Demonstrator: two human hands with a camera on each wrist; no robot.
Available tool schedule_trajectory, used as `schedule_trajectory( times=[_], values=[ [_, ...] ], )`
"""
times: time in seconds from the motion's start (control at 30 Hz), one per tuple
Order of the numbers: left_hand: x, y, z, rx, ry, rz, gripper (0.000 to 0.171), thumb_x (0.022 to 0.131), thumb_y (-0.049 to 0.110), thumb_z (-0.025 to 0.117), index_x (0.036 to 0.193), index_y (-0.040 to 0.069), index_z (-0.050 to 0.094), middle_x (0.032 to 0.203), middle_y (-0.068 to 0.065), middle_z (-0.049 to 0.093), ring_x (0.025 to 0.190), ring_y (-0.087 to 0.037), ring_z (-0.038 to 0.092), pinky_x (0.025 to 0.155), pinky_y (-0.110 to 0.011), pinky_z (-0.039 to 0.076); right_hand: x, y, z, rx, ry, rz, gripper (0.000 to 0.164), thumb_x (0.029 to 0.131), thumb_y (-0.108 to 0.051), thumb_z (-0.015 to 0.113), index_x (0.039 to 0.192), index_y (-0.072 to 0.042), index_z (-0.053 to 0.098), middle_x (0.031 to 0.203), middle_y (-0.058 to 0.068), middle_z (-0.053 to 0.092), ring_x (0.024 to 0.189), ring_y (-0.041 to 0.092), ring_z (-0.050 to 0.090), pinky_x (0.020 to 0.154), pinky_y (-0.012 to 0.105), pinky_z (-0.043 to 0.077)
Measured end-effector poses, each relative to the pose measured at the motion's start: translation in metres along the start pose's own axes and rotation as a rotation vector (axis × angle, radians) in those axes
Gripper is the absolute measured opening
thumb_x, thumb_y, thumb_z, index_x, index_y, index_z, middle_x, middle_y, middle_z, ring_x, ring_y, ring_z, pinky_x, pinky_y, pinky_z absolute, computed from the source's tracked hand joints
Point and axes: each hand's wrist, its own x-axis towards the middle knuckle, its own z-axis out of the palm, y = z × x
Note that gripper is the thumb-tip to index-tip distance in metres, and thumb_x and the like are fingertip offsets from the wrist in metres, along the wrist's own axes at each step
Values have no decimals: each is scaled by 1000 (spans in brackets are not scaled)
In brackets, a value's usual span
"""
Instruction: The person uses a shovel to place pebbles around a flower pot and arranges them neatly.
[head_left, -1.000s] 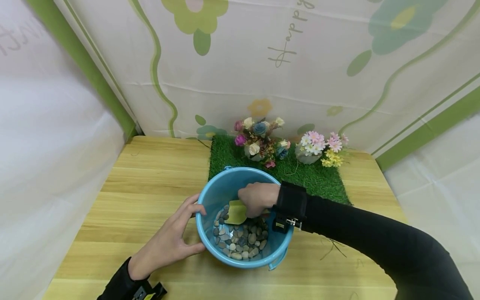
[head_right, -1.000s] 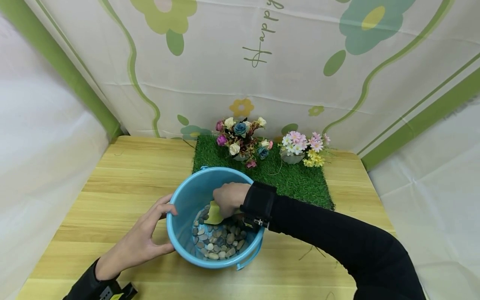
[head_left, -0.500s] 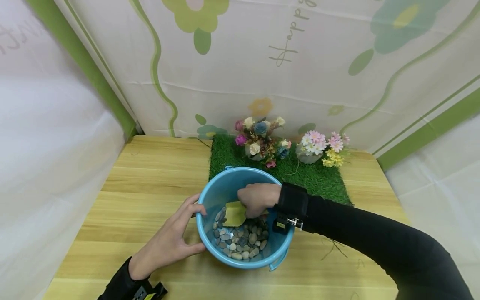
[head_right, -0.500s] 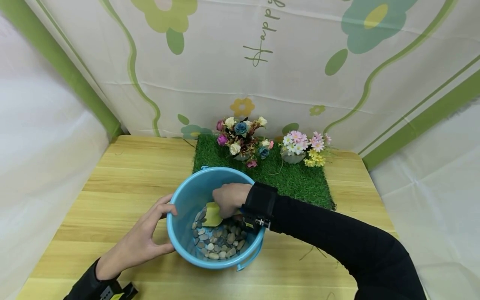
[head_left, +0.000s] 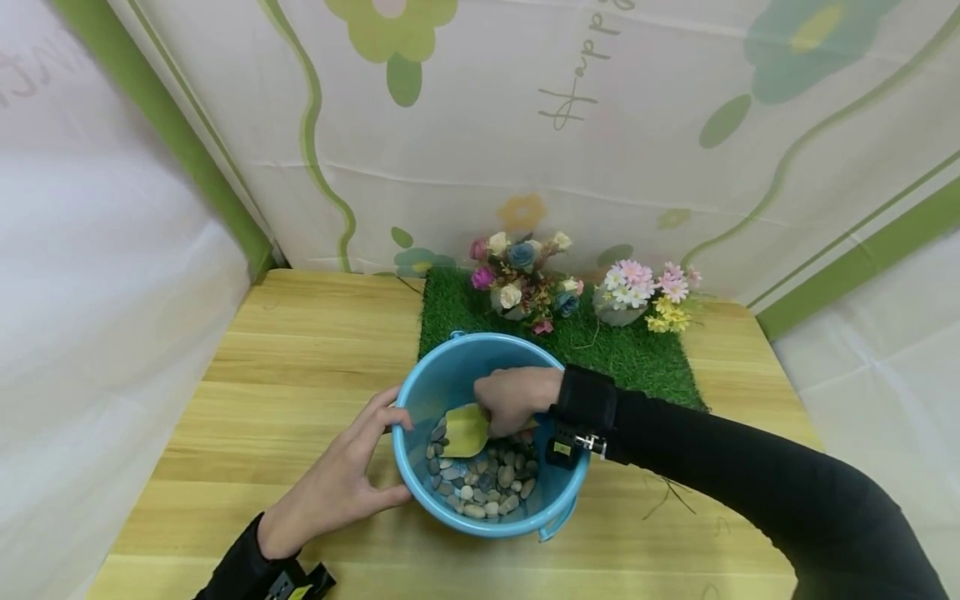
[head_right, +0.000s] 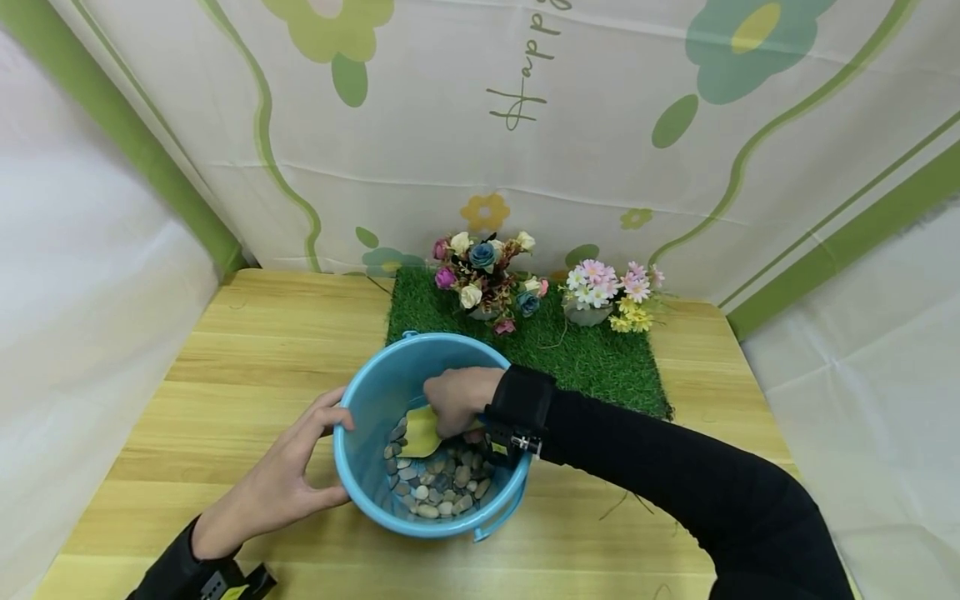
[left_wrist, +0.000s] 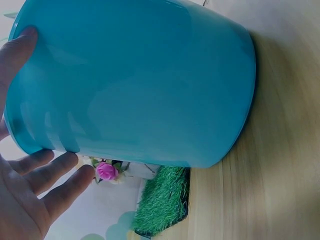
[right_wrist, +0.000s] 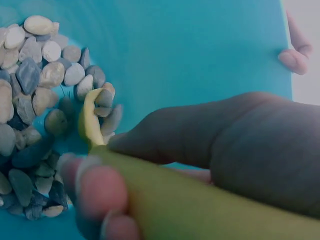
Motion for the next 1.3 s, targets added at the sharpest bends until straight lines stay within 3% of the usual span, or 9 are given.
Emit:
schedule_trajectory(
  times=[0.3, 0.53, 0.7, 0.87, 1.1, 1.3],
  values=[
    [1, 1, -1, 13, 4, 14, 69, 76, 16, 90, 128, 16, 45, 158, -11, 32, 134, -35, 46, 96, -43, 53, -1, -1, 1, 48, -2, -10, 32, 98, -1, 64, 66, -8, 65, 69, 19, 69, 69, 38, 70, 47, 23, 45],
    [1, 2, -1, 17, -2, 10, 67, 77, 17, 90, 126, 13, 46, 158, -12, 32, 136, -35, 44, 98, -44, 51, -2, -1, 1, 24, -3, -61, 36, 98, -3, 65, 63, -9, 60, 59, 9, 62, 66, 35, 69, 48, 23, 45],
    [1, 1, -1, 27, 4, 17, 66, 78, 20, 90, 127, 15, 46, 158, -12, 33, 134, -35, 46, 96, -44, 52, -4, -1, 0, 4, -5, -80, 31, 98, -3, 65, 67, -4, 64, 61, 10, 64, 64, 33, 70, 48, 23, 46],
    [1, 2, 0, 31, 11, 21, 65, 80, 23, 89, 128, 16, 46, 158, -12, 33, 133, -36, 47, 95, -44, 53, -3, 0, 0, -4, -4, -106, 36, 98, -2, 65, 62, -8, 61, 58, 8, 62, 58, 27, 67, 48, 22, 45],
    [1, 2, -1, 32, 14, 20, 66, 79, 21, 89, 128, 17, 46, 159, -10, 32, 134, -34, 46, 95, -45, 53, -1, 1, 1, 6, -7, -99, 29, 98, -2, 65, 69, 0, 66, 62, 13, 65, 57, 26, 67, 48, 22, 46],
    [1, 2, -1, 38, 17, 21, 67, 77, 19, 89, 128, 16, 46, 159, -9, 32, 134, -35, 46, 95, -44, 53, -4, 2, -3, 2, -25, -122, 37, 98, -2, 65, 62, -8, 60, 65, 14, 67, 62, 31, 69, 49, 22, 46]
  ],
)
